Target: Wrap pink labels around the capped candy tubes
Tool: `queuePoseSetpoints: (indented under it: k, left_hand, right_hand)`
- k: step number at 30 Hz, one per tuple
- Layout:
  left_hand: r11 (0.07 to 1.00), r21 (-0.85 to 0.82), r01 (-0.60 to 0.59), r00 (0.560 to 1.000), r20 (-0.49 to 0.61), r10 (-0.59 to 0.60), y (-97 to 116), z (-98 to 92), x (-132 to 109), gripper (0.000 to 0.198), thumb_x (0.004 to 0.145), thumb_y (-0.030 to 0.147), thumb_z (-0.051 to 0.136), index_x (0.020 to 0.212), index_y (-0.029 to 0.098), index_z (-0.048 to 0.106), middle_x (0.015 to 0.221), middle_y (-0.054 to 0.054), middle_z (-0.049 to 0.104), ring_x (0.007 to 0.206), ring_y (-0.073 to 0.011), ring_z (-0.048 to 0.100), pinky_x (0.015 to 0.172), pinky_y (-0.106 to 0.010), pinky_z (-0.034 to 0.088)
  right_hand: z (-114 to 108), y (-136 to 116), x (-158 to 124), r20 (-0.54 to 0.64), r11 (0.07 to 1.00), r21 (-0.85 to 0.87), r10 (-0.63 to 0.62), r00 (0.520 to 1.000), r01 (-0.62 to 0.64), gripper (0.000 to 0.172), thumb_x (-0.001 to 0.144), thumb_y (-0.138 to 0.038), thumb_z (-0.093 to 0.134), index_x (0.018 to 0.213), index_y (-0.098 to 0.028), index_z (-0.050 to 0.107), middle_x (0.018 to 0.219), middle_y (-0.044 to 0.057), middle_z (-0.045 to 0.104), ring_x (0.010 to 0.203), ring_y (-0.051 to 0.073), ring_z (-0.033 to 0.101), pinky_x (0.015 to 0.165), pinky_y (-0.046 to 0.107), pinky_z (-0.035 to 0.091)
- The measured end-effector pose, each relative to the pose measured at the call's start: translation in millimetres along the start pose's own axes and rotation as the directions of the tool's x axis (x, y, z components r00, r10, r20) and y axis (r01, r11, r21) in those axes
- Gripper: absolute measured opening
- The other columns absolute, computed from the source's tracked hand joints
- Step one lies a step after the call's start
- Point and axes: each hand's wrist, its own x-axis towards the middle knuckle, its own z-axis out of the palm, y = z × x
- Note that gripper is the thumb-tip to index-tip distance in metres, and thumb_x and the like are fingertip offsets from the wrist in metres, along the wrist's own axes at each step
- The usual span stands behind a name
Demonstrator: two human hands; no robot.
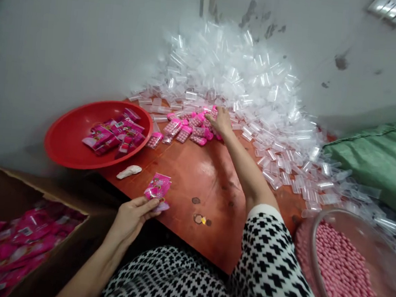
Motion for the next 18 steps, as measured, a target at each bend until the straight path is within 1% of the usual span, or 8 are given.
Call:
queuePoseSetpoints:
  k: [1, 3, 6, 9, 12, 14, 16, 18]
  left_hand:
    - [1.000, -0.013, 0.019, 1.000, -0.013, -0.020, 0, -0.3, -1, 0.040, 0.034, 0.034, 0.092, 0.059, 0.010, 0.073, 0.063, -0.007, 0.070, 0.058, -0.0136, 0.065, 0.053, -0.018, 0.055]
    - [0.999, -0.040, 0.032, 0.998, -0.046, -0.033, 2, -2.2, -3, 0.041, 0.033, 0.036, 0.093, 0.057, 0.010, 0.072, 0.061, -0.005, 0.069, 0.057, -0.0131, 0.064, 0.051, -0.018, 0.055]
    - [0.996, -0.084, -0.021, 0.995, -0.096, 0.013, 5, -6.9, -1, 0.039, 0.035, 0.037, 0.092, 0.055, 0.011, 0.070, 0.057, -0.001, 0.065, 0.054, -0.0104, 0.060, 0.050, -0.019, 0.056]
    - [0.997, -0.070, -0.014, 0.996, -0.089, 0.008, 10, -11.1, 1, 0.040, 0.037, 0.037, 0.092, 0.061, 0.011, 0.073, 0.064, -0.003, 0.068, 0.059, -0.0119, 0.062, 0.051, -0.020, 0.057]
    - [0.998, -0.021, 0.052, 0.998, -0.018, -0.052, 16, -13.9, 2, 0.040, 0.041, 0.036, 0.092, 0.067, 0.011, 0.076, 0.071, -0.006, 0.071, 0.063, -0.0143, 0.064, 0.052, -0.021, 0.058]
    - [0.997, -0.008, 0.071, 0.997, 0.022, -0.071, 18, -15.5, 2, 0.039, 0.041, 0.033, 0.092, 0.068, 0.010, 0.076, 0.071, -0.007, 0.071, 0.064, -0.0146, 0.065, 0.054, -0.020, 0.058]
    - [0.997, -0.015, 0.075, 0.996, 0.046, -0.074, 20, -17.2, 1, 0.039, 0.042, 0.033, 0.092, 0.068, 0.009, 0.076, 0.072, -0.009, 0.072, 0.067, -0.0163, 0.067, 0.059, -0.021, 0.059]
    - [0.997, -0.029, 0.078, 0.995, 0.063, -0.076, 21, -18.4, -2, 0.040, 0.044, 0.034, 0.092, 0.069, 0.008, 0.076, 0.074, -0.011, 0.073, 0.071, -0.0189, 0.070, 0.065, -0.023, 0.060]
  right_hand:
    - [1, 3, 15, 0.043, 0.998, -0.059, 0.019, 0.999, -0.017, 0.065, 0.086, -0.047, 0.057, 0.138, -0.010, 0.044, 0.144, 0.021, 0.045, 0.134, 0.033, 0.040, 0.110, 0.047, 0.031]
    - [6, 7, 31, 0.139, 0.990, -0.139, 0.043, 0.989, -0.024, 0.070, 0.086, -0.052, 0.055, 0.142, -0.013, 0.040, 0.147, 0.019, 0.043, 0.135, 0.034, 0.038, 0.109, 0.050, 0.030]
    - [14, 12, 26, 0.244, 0.982, -0.188, 0.017, 0.970, 0.030, 0.069, 0.089, -0.054, 0.048, 0.145, -0.017, 0.036, 0.143, 0.016, 0.050, 0.133, 0.035, 0.040, 0.107, 0.053, 0.032]
    - [17, 15, -3, 0.287, 0.976, -0.183, -0.057, 0.956, 0.113, 0.063, 0.088, -0.058, 0.046, 0.140, -0.023, 0.046, 0.138, 0.011, 0.056, 0.133, 0.038, 0.039, 0.103, 0.057, 0.036]
    - [14, 13, -45, 0.326, 0.960, -0.169, -0.160, 0.932, 0.224, 0.062, 0.087, -0.061, 0.047, 0.138, -0.025, 0.050, 0.136, 0.011, 0.058, 0.133, 0.039, 0.037, 0.101, 0.059, 0.037]
    - [9, 9, -76, 0.354, 0.942, -0.159, -0.226, 0.908, 0.296, 0.061, 0.088, -0.060, 0.047, 0.138, -0.024, 0.050, 0.136, 0.011, 0.058, 0.133, 0.039, 0.038, 0.101, 0.060, 0.037]
    - [1, 4, -103, 0.386, 0.921, -0.150, -0.280, 0.879, 0.359, 0.061, 0.089, -0.060, 0.048, 0.137, -0.022, 0.051, 0.141, 0.011, 0.055, 0.136, 0.039, 0.035, 0.104, 0.062, 0.032]
    - [-8, 1, -121, 0.441, 0.902, -0.102, -0.336, 0.832, 0.419, 0.061, 0.088, -0.058, 0.051, 0.137, -0.023, 0.051, 0.144, 0.010, 0.052, 0.139, 0.039, 0.033, 0.107, 0.063, 0.028]
